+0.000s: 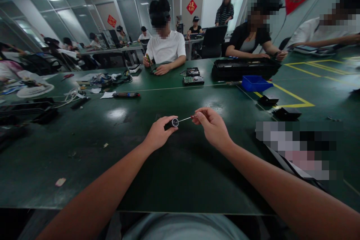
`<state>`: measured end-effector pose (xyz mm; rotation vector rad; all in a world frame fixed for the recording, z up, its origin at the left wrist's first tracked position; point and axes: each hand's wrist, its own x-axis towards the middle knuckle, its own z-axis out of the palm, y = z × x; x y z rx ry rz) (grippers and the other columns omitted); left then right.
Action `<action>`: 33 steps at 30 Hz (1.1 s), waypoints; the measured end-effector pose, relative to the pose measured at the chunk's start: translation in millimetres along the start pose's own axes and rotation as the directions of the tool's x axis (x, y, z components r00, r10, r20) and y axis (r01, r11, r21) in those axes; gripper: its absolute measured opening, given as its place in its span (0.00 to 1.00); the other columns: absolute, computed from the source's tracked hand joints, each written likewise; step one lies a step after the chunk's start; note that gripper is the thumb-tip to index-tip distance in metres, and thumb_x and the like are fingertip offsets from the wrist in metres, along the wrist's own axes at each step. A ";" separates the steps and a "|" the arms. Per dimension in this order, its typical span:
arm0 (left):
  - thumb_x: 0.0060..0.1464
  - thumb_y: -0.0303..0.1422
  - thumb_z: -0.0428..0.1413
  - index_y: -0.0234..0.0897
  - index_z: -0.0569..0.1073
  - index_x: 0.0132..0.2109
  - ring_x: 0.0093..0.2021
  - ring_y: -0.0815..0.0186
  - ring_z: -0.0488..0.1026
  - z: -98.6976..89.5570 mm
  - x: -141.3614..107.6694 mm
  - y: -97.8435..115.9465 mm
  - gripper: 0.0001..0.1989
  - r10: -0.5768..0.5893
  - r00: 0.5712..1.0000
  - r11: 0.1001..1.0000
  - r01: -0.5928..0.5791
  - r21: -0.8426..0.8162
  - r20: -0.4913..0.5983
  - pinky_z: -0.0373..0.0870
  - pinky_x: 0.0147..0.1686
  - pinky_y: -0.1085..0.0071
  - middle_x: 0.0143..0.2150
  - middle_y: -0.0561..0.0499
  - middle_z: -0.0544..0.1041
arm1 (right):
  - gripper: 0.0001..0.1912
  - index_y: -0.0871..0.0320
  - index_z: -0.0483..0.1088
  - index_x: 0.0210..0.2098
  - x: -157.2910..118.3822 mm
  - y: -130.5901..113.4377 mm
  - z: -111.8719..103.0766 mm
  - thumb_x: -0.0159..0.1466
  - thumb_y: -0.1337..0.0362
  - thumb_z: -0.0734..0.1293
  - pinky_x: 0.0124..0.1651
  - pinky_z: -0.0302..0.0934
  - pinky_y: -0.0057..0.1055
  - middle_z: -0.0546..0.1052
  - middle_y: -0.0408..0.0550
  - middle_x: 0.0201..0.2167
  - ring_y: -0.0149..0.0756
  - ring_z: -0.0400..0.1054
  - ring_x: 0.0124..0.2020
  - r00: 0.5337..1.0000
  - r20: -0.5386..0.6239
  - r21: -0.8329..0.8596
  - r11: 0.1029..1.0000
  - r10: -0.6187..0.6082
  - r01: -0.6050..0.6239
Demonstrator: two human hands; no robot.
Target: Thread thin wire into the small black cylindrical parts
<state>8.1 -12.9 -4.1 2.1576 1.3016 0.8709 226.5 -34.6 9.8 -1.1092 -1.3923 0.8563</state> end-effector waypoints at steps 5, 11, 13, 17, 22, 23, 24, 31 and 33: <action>0.57 0.31 0.61 0.43 0.73 0.58 0.57 0.56 0.71 0.9 0.2 -2.5 0.21 0.017 1.000 1.000 -0.017 -0.010 -0.002 0.63 0.60 0.54 0.56 0.48 0.76 | 0.10 0.55 0.70 0.41 -0.6 0.3 1.5 0.67 0.56 0.64 0.43 0.69 0.39 0.79 0.48 0.33 0.37 0.74 0.35 0.999 -0.040 -0.019 1.000 -0.002 0.001; 0.57 0.32 0.61 0.43 0.73 0.58 0.57 0.56 0.71 1.5 0.1 -5.0 0.21 0.031 0.999 0.999 -0.031 -0.015 0.010 0.63 0.60 0.55 0.56 0.48 0.76 | 0.10 0.55 0.70 0.40 -1.2 -2.9 2.2 0.67 0.56 0.63 0.43 0.68 0.39 0.79 0.48 0.33 0.38 0.74 0.35 0.998 -0.061 -0.041 0.999 -0.011 0.009; 0.57 0.32 0.61 0.44 0.73 0.58 0.57 0.56 0.71 1.5 -0.1 -4.9 0.21 0.039 0.999 0.999 -0.039 -0.017 0.007 0.63 0.60 0.55 0.56 0.48 0.76 | 0.10 0.55 0.70 0.40 -1.5 -4.5 1.4 0.67 0.56 0.64 0.43 0.68 0.39 0.80 0.49 0.34 0.38 0.74 0.36 0.998 -0.056 -0.069 0.998 -0.013 0.009; 0.57 0.31 0.61 0.43 0.74 0.57 0.56 0.57 0.71 0.9 -0.6 -3.3 0.20 0.040 0.999 0.999 -0.040 -0.014 0.010 0.64 0.59 0.56 0.55 0.48 0.76 | 0.12 0.55 0.71 0.36 -2.8 -9.1 -1.8 0.66 0.53 0.65 0.35 0.64 0.35 0.79 0.47 0.30 0.37 0.72 0.31 0.999 -0.040 -0.195 0.981 0.002 -0.009; 0.58 0.31 0.60 0.43 0.74 0.58 0.56 0.57 0.72 0.7 -1.3 -3.8 0.20 0.055 0.998 0.998 -0.055 -0.017 0.012 0.64 0.59 0.56 0.55 0.48 0.76 | 0.25 0.53 0.61 0.19 -5.5 -11.9 -3.2 0.64 0.45 0.66 0.24 0.51 0.31 0.67 0.40 0.16 0.31 0.59 0.19 0.997 -0.057 -0.391 0.920 -0.047 0.021; 0.58 0.31 0.60 0.44 0.74 0.58 0.56 0.57 0.72 0.8 -1.5 -4.3 0.20 0.056 0.998 0.998 -0.056 -0.017 0.010 0.64 0.59 0.56 0.55 0.48 0.76 | 0.26 0.53 0.60 0.18 -6.0 -11.8 -3.0 0.64 0.45 0.66 0.24 0.50 0.32 0.65 0.40 0.15 0.31 0.57 0.18 0.996 -0.054 -0.405 0.914 -0.064 0.037; 0.58 0.31 0.60 0.44 0.74 0.58 0.56 0.57 0.71 1.0 -1.6 -4.8 0.20 0.059 0.998 0.998 -0.059 -0.015 0.009 0.65 0.59 0.56 0.55 0.48 0.76 | 0.27 0.53 0.58 0.17 -6.5 -11.5 -2.7 0.64 0.45 0.66 0.24 0.49 0.32 0.64 0.40 0.14 0.30 0.56 0.18 0.996 -0.050 -0.413 0.909 -0.079 0.052; 0.58 0.30 0.61 0.43 0.74 0.58 0.56 0.59 0.71 1.7 -1.5 -6.9 0.21 0.072 0.997 0.997 -0.072 0.003 0.006 0.65 0.59 0.58 0.55 0.49 0.77 | 0.22 0.54 0.62 0.20 -6.2 -9.2 -2.8 0.63 0.48 0.68 0.24 0.48 0.30 0.64 0.38 0.16 0.29 0.56 0.19 0.989 -0.031 -0.437 0.892 -0.144 0.116; 0.58 0.30 0.61 0.43 0.74 0.58 0.56 0.59 0.72 2.2 -1.4 -8.0 0.21 0.080 0.997 0.997 -0.080 0.006 0.003 0.65 0.59 0.58 0.55 0.49 0.77 | 0.19 0.54 0.64 0.23 -6.2 -9.6 -3.1 0.63 0.50 0.68 0.25 0.50 0.30 0.66 0.39 0.18 0.29 0.58 0.20 0.988 -0.014 -0.442 0.887 -0.153 0.131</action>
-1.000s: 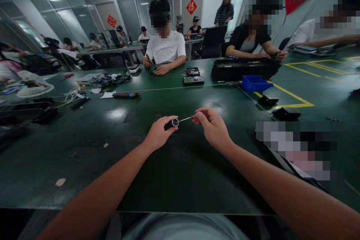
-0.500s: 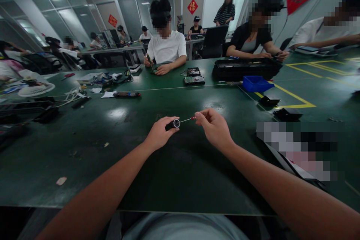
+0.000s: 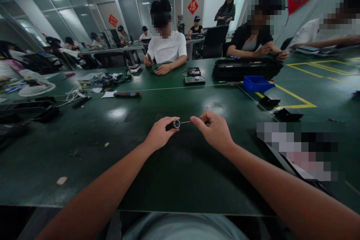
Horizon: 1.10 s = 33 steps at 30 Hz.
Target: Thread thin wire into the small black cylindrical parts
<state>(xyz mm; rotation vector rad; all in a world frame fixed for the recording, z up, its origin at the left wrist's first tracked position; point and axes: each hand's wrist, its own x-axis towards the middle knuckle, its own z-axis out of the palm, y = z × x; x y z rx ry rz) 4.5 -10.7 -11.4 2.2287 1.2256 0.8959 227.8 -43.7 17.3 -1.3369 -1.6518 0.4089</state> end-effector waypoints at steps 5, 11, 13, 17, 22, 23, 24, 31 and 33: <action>0.58 0.30 0.62 0.44 0.74 0.58 0.56 0.60 0.72 1.0 -0.3 -2.6 0.21 0.009 1.000 1.000 -0.009 0.014 -0.003 0.65 0.59 0.58 0.55 0.49 0.77 | 0.10 0.55 0.68 0.31 -0.3 -2.1 -2.3 0.64 0.56 0.67 0.32 0.60 0.32 0.76 0.45 0.28 0.35 0.70 0.29 0.997 0.049 0.037 0.998 -0.062 0.060; 0.58 0.30 0.61 0.43 0.74 0.58 0.56 0.59 0.72 -0.3 0.0 0.1 0.21 0.007 1.000 1.000 -0.007 0.008 0.000 0.66 0.59 0.58 0.55 0.49 0.77 | 0.08 0.55 0.71 0.36 0.3 -4.6 -3.3 0.67 0.60 0.62 0.35 0.62 0.33 0.77 0.46 0.29 0.37 0.72 0.31 0.986 0.150 0.072 0.996 -0.067 0.057; 0.57 0.30 0.62 0.43 0.74 0.57 0.56 0.59 0.72 -0.8 0.2 1.1 0.20 0.004 1.000 1.000 -0.004 0.003 0.002 0.66 0.59 0.58 0.55 0.49 0.77 | 0.14 0.56 0.72 0.36 0.6 -4.5 -2.8 0.70 0.55 0.60 0.32 0.60 0.33 0.74 0.43 0.23 0.35 0.70 0.26 0.984 0.179 0.075 0.997 -0.006 -0.008; 0.57 0.29 0.62 0.43 0.74 0.57 0.55 0.60 0.73 -0.7 0.1 1.6 0.20 0.017 1.000 1.000 -0.017 -0.008 0.006 0.66 0.58 0.59 0.54 0.50 0.77 | 0.18 0.56 0.74 0.39 1.4 -3.9 -1.7 0.71 0.53 0.57 0.30 0.58 0.33 0.74 0.44 0.23 0.36 0.68 0.24 0.987 0.158 0.045 0.998 0.029 -0.037; 0.58 0.29 0.61 0.43 0.74 0.57 0.55 0.60 0.72 -0.4 -0.1 1.4 0.20 0.001 1.000 1.000 -0.001 0.003 0.008 0.66 0.58 0.59 0.55 0.50 0.77 | 0.14 0.57 0.70 0.49 -0.1 -5.1 -2.8 0.68 0.60 0.60 0.31 0.58 0.33 0.76 0.45 0.27 0.37 0.69 0.26 0.984 0.170 0.028 0.999 -0.048 0.044; 0.58 0.30 0.61 0.43 0.74 0.58 0.55 0.60 0.72 -0.5 -0.2 1.4 0.20 -0.003 1.000 1.000 0.002 0.004 0.008 0.66 0.58 0.59 0.55 0.50 0.77 | 0.13 0.56 0.70 0.48 -0.8 -5.4 -3.1 0.68 0.60 0.60 0.31 0.58 0.33 0.76 0.46 0.29 0.37 0.69 0.27 0.983 0.172 0.029 0.998 -0.065 0.061; 0.58 0.30 0.61 0.43 0.74 0.58 0.55 0.59 0.72 -0.7 -0.2 1.4 0.20 -0.004 1.000 1.000 0.004 0.005 0.009 0.66 0.58 0.58 0.55 0.49 0.76 | 0.12 0.56 0.71 0.46 -1.5 -5.6 -3.3 0.69 0.60 0.60 0.31 0.58 0.33 0.77 0.46 0.30 0.36 0.69 0.28 0.982 0.174 0.034 0.997 -0.078 0.073; 0.58 0.31 0.61 0.43 0.74 0.58 0.56 0.58 0.72 0.5 -0.2 3.8 0.21 0.021 1.000 1.000 -0.022 0.012 0.009 0.66 0.59 0.57 0.55 0.48 0.77 | 0.09 0.55 0.68 0.45 -2.2 -2.9 0.3 0.68 0.60 0.62 0.36 0.62 0.36 0.77 0.46 0.32 0.37 0.71 0.32 0.998 0.050 0.186 0.982 -0.023 0.013; 0.58 0.31 0.61 0.43 0.74 0.58 0.56 0.58 0.72 1.9 -0.2 5.0 0.21 0.030 0.999 0.999 -0.031 0.020 0.011 0.66 0.59 0.56 0.55 0.48 0.77 | 0.08 0.55 0.69 0.41 -0.6 -1.3 2.3 0.66 0.58 0.64 0.38 0.64 0.37 0.77 0.47 0.33 0.38 0.72 0.34 0.999 0.027 0.301 0.953 0.026 -0.033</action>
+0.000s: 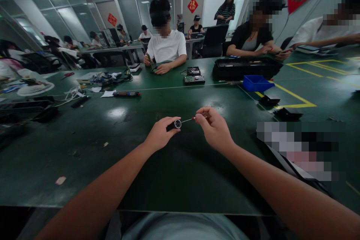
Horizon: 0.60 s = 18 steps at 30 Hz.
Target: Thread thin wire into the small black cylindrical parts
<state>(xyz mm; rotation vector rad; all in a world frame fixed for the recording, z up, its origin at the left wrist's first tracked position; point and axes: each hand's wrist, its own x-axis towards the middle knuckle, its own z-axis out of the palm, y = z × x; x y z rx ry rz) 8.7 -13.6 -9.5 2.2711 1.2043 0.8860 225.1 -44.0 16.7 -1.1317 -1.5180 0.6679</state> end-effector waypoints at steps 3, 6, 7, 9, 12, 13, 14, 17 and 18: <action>0.58 0.30 0.61 0.43 0.73 0.58 0.57 0.58 0.72 1.2 0.3 1.2 0.21 0.026 1.000 1.000 -0.026 0.001 -0.010 0.65 0.60 0.55 0.56 0.48 0.77 | 0.11 0.56 0.72 0.38 2.9 4.0 2.7 0.66 0.54 0.65 0.41 0.66 0.38 0.77 0.47 0.31 0.37 0.72 0.34 0.998 -0.004 0.185 0.981 0.069 -0.067; 0.59 0.31 0.61 0.44 0.72 0.60 0.58 0.59 0.71 -0.2 1.2 1.4 0.21 0.077 0.995 0.997 -0.077 -0.008 -0.068 0.65 0.60 0.56 0.57 0.49 0.76 | 0.13 0.55 0.73 0.37 6.3 8.6 4.6 0.64 0.52 0.67 0.42 0.67 0.37 0.76 0.45 0.31 0.35 0.71 0.33 0.982 -0.026 0.410 0.898 0.186 -0.160; 0.59 0.31 0.61 0.44 0.72 0.60 0.58 0.59 0.71 -1.1 1.7 1.4 0.21 0.103 0.991 0.995 -0.103 -0.001 -0.085 0.65 0.60 0.55 0.57 0.49 0.76 | 0.13 0.55 0.73 0.36 7.6 10.2 4.5 0.63 0.51 0.68 0.42 0.68 0.37 0.75 0.45 0.31 0.35 0.71 0.33 0.971 -0.019 0.490 0.848 0.240 -0.200; 0.60 0.30 0.61 0.44 0.72 0.60 0.58 0.59 0.71 -2.7 2.8 1.4 0.21 0.154 0.984 0.988 -0.151 0.036 -0.086 0.65 0.60 0.55 0.57 0.49 0.76 | 0.13 0.55 0.73 0.34 10.7 13.2 3.0 0.61 0.52 0.70 0.41 0.69 0.36 0.74 0.44 0.30 0.33 0.69 0.32 0.942 0.032 0.591 0.754 0.335 -0.288; 0.60 0.30 0.60 0.44 0.71 0.60 0.58 0.59 0.71 -3.4 3.9 1.2 0.21 0.153 0.988 0.984 -0.151 0.092 -0.021 0.65 0.60 0.54 0.56 0.49 0.76 | 0.13 0.55 0.70 0.30 15.1 17.7 -0.5 0.59 0.52 0.71 0.35 0.68 0.34 0.69 0.41 0.24 0.32 0.65 0.26 0.902 0.053 0.587 0.717 0.429 -0.376; 0.60 0.30 0.60 0.44 0.71 0.60 0.57 0.59 0.71 -3.2 4.1 1.1 0.21 0.132 0.991 0.986 -0.132 0.101 0.003 0.65 0.59 0.54 0.56 0.48 0.76 | 0.13 0.55 0.70 0.30 16.1 19.0 -1.2 0.60 0.52 0.70 0.34 0.68 0.34 0.69 0.42 0.24 0.32 0.65 0.27 0.901 0.030 0.565 0.736 0.433 -0.373; 0.60 0.31 0.60 0.44 0.71 0.60 0.57 0.59 0.71 -2.9 4.1 0.9 0.21 0.108 0.994 0.988 -0.110 0.104 0.020 0.65 0.59 0.55 0.56 0.48 0.76 | 0.13 0.55 0.70 0.30 16.6 20.0 -1.6 0.60 0.52 0.70 0.34 0.68 0.33 0.70 0.42 0.25 0.32 0.65 0.27 0.906 0.000 0.535 0.765 0.423 -0.358; 0.61 0.33 0.60 0.43 0.72 0.60 0.56 0.58 0.71 -2.3 3.5 0.8 0.21 0.047 0.998 0.994 -0.051 0.101 0.038 0.65 0.58 0.55 0.56 0.48 0.76 | 0.13 0.55 0.69 0.33 15.6 20.8 -0.8 0.63 0.51 0.67 0.36 0.68 0.34 0.73 0.45 0.29 0.34 0.68 0.30 0.941 -0.049 0.429 0.858 0.335 -0.283; 0.61 0.33 0.59 0.43 0.72 0.60 0.56 0.58 0.71 -2.3 3.1 1.0 0.21 0.032 0.999 0.994 -0.036 0.100 0.037 0.66 0.58 0.55 0.56 0.48 0.76 | 0.14 0.55 0.69 0.34 14.7 20.3 -0.3 0.64 0.51 0.66 0.37 0.69 0.35 0.73 0.45 0.30 0.34 0.69 0.31 0.952 -0.046 0.401 0.878 0.303 -0.261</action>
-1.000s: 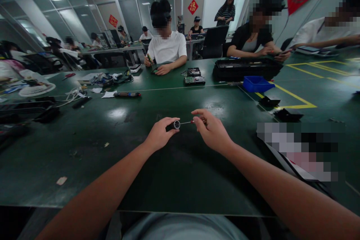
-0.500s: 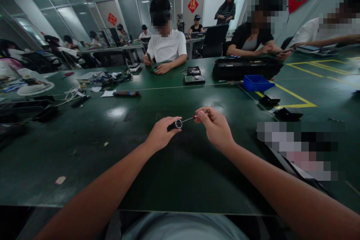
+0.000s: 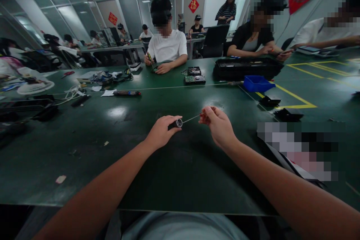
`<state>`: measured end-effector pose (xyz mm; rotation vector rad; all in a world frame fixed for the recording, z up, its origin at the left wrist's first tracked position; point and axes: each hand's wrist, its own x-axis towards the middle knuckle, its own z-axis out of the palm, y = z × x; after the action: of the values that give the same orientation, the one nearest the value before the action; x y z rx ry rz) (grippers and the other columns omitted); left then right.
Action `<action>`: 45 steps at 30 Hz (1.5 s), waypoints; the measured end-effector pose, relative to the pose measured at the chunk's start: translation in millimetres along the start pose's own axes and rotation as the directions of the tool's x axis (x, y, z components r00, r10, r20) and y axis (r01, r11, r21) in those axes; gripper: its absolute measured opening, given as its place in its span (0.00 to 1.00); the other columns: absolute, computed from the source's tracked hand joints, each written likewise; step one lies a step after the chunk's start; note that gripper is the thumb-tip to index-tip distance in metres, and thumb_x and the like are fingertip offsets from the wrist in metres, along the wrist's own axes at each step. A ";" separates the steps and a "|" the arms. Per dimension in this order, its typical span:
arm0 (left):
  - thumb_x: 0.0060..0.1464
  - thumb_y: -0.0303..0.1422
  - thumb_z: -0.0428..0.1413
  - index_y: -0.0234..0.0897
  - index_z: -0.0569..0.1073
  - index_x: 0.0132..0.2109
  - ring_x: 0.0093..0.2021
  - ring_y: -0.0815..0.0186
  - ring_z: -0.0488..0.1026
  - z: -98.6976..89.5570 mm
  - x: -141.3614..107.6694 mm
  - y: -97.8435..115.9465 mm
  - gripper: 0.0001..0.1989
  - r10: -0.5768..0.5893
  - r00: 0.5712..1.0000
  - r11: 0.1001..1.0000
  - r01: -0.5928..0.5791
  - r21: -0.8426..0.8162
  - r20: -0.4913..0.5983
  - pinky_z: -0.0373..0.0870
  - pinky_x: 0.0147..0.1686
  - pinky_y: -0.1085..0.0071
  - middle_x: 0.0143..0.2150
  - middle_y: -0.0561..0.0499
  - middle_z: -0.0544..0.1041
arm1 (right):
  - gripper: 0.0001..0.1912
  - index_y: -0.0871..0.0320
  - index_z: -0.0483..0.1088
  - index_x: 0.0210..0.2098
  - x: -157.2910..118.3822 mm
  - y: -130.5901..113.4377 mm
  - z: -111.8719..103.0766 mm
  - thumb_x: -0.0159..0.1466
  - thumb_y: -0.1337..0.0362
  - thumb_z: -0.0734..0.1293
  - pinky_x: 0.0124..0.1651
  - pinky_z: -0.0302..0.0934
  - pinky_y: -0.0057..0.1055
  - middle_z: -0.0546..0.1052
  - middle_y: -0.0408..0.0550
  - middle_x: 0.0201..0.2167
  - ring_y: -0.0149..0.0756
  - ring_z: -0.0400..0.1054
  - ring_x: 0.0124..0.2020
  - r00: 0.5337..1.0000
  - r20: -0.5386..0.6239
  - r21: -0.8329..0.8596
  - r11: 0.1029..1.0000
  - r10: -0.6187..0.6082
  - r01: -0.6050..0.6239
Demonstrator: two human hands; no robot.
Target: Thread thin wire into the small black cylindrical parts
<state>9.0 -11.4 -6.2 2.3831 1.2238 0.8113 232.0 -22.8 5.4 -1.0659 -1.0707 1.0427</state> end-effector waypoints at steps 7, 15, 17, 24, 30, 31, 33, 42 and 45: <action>0.61 0.35 0.60 0.44 0.72 0.60 0.54 0.57 0.72 -0.1 -1.3 3.0 0.21 -0.015 1.000 1.000 0.015 -0.009 0.009 0.66 0.57 0.57 0.54 0.48 0.77 | 0.14 0.57 0.70 0.38 -6.2 -1.7 2.4 0.65 0.51 0.65 0.40 0.67 0.36 0.75 0.46 0.32 0.35 0.71 0.33 0.989 0.099 -0.128 0.985 -0.107 0.119; 0.60 0.34 0.60 0.44 0.72 0.60 0.54 0.59 0.72 0.2 -2.4 1.2 0.22 -0.016 1.000 1.000 0.016 -0.020 0.009 0.66 0.56 0.59 0.54 0.49 0.77 | 0.15 0.57 0.71 0.35 -12.4 -14.6 3.2 0.66 0.51 0.65 0.35 0.64 0.34 0.77 0.46 0.28 0.35 0.72 0.30 0.985 0.100 -0.342 0.925 -0.142 0.168; 0.60 0.34 0.61 0.44 0.72 0.60 0.53 0.59 0.72 0.0 -2.7 1.4 0.22 -0.025 1.000 0.999 0.025 -0.019 0.011 0.66 0.56 0.59 0.53 0.49 0.77 | 0.18 0.56 0.70 0.28 -14.3 -19.5 2.5 0.64 0.48 0.66 0.30 0.60 0.32 0.75 0.44 0.21 0.33 0.68 0.24 0.987 0.094 -0.481 0.861 -0.134 0.163; 0.59 0.33 0.61 0.44 0.73 0.59 0.54 0.58 0.72 -0.2 -2.6 0.5 0.21 -0.035 0.999 0.999 0.035 -0.034 0.005 0.66 0.56 0.58 0.54 0.49 0.77 | 0.10 0.56 0.71 0.35 -15.1 -18.2 1.6 0.66 0.56 0.65 0.33 0.61 0.33 0.76 0.45 0.27 0.35 0.70 0.28 0.960 0.174 -0.494 0.824 -0.219 0.277; 0.59 0.32 0.61 0.43 0.73 0.59 0.54 0.58 0.73 -1.0 -2.4 0.4 0.21 -0.037 0.999 0.998 0.037 -0.040 0.015 0.66 0.57 0.58 0.54 0.49 0.77 | 0.12 0.55 0.71 0.35 -17.2 -19.9 2.0 0.68 0.55 0.62 0.32 0.60 0.32 0.75 0.43 0.25 0.34 0.69 0.27 0.957 0.217 -0.498 0.822 -0.192 0.278; 0.59 0.32 0.61 0.43 0.73 0.59 0.54 0.58 0.73 -1.0 -2.5 0.5 0.21 -0.035 0.999 0.998 0.035 -0.044 0.015 0.66 0.57 0.58 0.54 0.49 0.77 | 0.15 0.55 0.71 0.35 -17.5 -20.5 2.2 0.69 0.53 0.60 0.31 0.60 0.32 0.74 0.42 0.23 0.34 0.68 0.25 0.960 0.213 -0.504 0.822 -0.179 0.265; 0.59 0.32 0.61 0.43 0.73 0.59 0.54 0.59 0.73 -0.8 -2.6 0.8 0.21 -0.030 0.999 0.998 0.031 -0.051 0.014 0.66 0.57 0.59 0.54 0.49 0.77 | 0.18 0.55 0.71 0.37 -17.6 -20.4 2.6 0.71 0.51 0.57 0.30 0.59 0.32 0.70 0.40 0.18 0.34 0.66 0.22 0.968 0.195 -0.516 0.822 -0.160 0.240; 0.58 0.32 0.61 0.43 0.73 0.59 0.54 0.58 0.73 0.0 -2.7 0.1 0.21 -0.032 0.999 0.997 0.033 -0.066 0.018 0.67 0.57 0.59 0.54 0.48 0.77 | 0.14 0.54 0.71 0.42 -17.0 -13.4 1.3 0.71 0.56 0.56 0.31 0.59 0.32 0.70 0.40 0.22 0.34 0.67 0.26 0.960 0.224 -0.455 0.854 -0.166 0.254; 0.58 0.32 0.61 0.43 0.73 0.58 0.54 0.58 0.73 0.1 -2.6 -0.4 0.21 -0.025 1.000 0.997 0.026 -0.067 0.016 0.67 0.56 0.58 0.54 0.48 0.77 | 0.16 0.54 0.71 0.41 -17.3 -13.1 1.3 0.71 0.53 0.56 0.30 0.58 0.33 0.69 0.41 0.22 0.34 0.65 0.24 0.961 0.211 -0.494 0.829 -0.181 0.264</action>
<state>7.6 -13.3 -7.4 2.3113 1.2002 0.8120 229.6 -41.7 15.8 -1.2573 -1.6249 0.6624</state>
